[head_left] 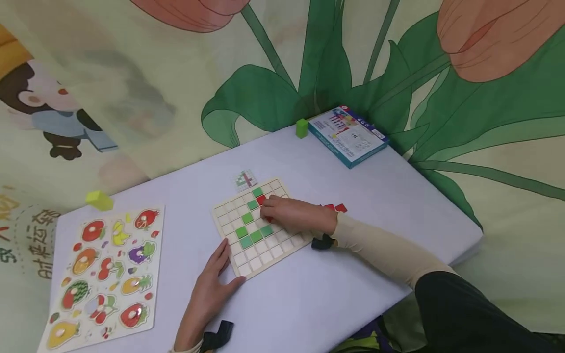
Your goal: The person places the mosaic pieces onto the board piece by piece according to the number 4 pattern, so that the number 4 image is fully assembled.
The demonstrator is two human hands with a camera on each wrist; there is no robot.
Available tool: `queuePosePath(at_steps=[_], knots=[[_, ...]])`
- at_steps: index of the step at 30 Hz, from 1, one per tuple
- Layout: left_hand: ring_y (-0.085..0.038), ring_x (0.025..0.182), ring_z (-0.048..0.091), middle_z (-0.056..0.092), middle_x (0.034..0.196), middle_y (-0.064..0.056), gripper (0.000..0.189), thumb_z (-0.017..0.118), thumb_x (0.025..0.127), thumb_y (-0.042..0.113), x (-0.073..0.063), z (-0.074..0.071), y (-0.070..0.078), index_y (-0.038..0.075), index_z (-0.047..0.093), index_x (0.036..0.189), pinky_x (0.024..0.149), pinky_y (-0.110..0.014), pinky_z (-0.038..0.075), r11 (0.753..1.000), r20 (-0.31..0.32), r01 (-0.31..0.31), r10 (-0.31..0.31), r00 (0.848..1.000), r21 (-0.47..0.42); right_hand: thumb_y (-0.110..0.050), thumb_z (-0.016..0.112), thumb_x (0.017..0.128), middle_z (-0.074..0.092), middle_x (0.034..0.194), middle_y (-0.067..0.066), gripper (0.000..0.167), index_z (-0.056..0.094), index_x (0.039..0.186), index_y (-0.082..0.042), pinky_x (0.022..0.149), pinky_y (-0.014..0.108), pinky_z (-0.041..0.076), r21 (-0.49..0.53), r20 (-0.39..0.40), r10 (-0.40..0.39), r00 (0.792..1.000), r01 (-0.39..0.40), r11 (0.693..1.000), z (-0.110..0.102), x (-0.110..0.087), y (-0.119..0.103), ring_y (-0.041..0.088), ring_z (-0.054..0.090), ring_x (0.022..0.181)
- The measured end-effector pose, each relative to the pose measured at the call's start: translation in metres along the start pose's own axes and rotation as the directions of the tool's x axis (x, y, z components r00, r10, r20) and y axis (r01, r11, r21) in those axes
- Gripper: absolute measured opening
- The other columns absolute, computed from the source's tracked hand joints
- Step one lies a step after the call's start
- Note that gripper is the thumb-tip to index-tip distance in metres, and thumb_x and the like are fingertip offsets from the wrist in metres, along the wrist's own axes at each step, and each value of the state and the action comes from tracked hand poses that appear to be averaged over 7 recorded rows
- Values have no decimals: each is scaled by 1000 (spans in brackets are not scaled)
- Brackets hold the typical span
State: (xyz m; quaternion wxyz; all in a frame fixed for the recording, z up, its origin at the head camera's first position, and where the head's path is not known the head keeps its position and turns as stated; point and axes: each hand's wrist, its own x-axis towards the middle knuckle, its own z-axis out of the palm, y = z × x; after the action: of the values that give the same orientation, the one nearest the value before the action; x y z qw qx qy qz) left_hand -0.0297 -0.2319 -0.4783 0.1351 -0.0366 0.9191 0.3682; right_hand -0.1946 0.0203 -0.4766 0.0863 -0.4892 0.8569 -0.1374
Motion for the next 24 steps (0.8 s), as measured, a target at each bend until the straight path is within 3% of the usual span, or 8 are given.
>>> queuePosePath(at_steps=[5, 9, 14, 16, 19, 21, 24], knots=[[-33, 167, 21, 21, 181, -2, 97, 86, 89, 14, -10, -3, -8, 11, 31, 168, 132, -57, 30, 1000, -6, -1, 1, 1000, -23, -12, 69, 104, 65, 114, -5, 18, 67, 120, -18, 101, 22, 56, 4, 37, 22, 999, -22, 1000, 1, 6, -10, 11, 57, 110], [-31, 167, 24, 25, 180, 0, 95, 87, 87, 12, -6, -3, -5, 9, 35, 166, 131, -56, 32, 999, -36, -17, 16, 999, -26, -16, 66, 107, 67, 116, -5, 15, 68, 121, -19, 99, 25, 58, 105, 51, 75, 996, -80, 991, -11, -5, -10, 10, 60, 107], [-32, 166, 26, 27, 179, 1, 93, 87, 87, 10, -1, -1, -2, 9, 36, 166, 130, -56, 35, 997, -34, -58, 57, 998, -43, -12, 68, 105, 68, 127, 0, 23, 68, 127, -16, 104, 32, 61, 198, -35, 110, 993, -101, 975, -25, -30, -2, 13, 63, 114], [-31, 166, 26, 27, 179, 2, 93, 87, 87, 10, 0, -1, -1, 10, 36, 166, 130, -56, 35, 996, -35, -64, 63, 997, -54, -8, 70, 103, 68, 131, 3, 28, 68, 130, -13, 107, 36, 60, 200, -105, 119, 987, -96, 975, -31, -42, 4, 17, 65, 120], [-30, 166, 26, 26, 179, 4, 94, 87, 87, 11, 0, -1, -1, 11, 36, 166, 130, -55, 35, 997, -39, -51, 49, 998, -58, -5, 70, 102, 68, 133, 6, 33, 68, 134, -11, 107, 41, 60, 206, -174, 190, 966, -153, 966, -39, -57, 15, 22, 66, 125], [-30, 166, 26, 26, 179, 4, 94, 87, 87, 11, -2, -1, -3, 12, 36, 166, 130, -55, 35, 998, -47, -39, 37, 998, -57, -4, 70, 101, 69, 132, 7, 33, 69, 134, -9, 106, 43, 61, 218, -180, 250, 951, -209, 953, -42, -67, 23, 24, 67, 124], [-30, 166, 26, 26, 179, 5, 94, 87, 87, 11, -6, -3, -5, 13, 36, 166, 130, -55, 35, 998, -53, -9, 6, 999, -58, -3, 70, 101, 70, 128, 8, 32, 71, 133, -10, 101, 44, 63, 244, -123, 316, 941, -280, 928, -40, -78, 34, 24, 69, 119]])
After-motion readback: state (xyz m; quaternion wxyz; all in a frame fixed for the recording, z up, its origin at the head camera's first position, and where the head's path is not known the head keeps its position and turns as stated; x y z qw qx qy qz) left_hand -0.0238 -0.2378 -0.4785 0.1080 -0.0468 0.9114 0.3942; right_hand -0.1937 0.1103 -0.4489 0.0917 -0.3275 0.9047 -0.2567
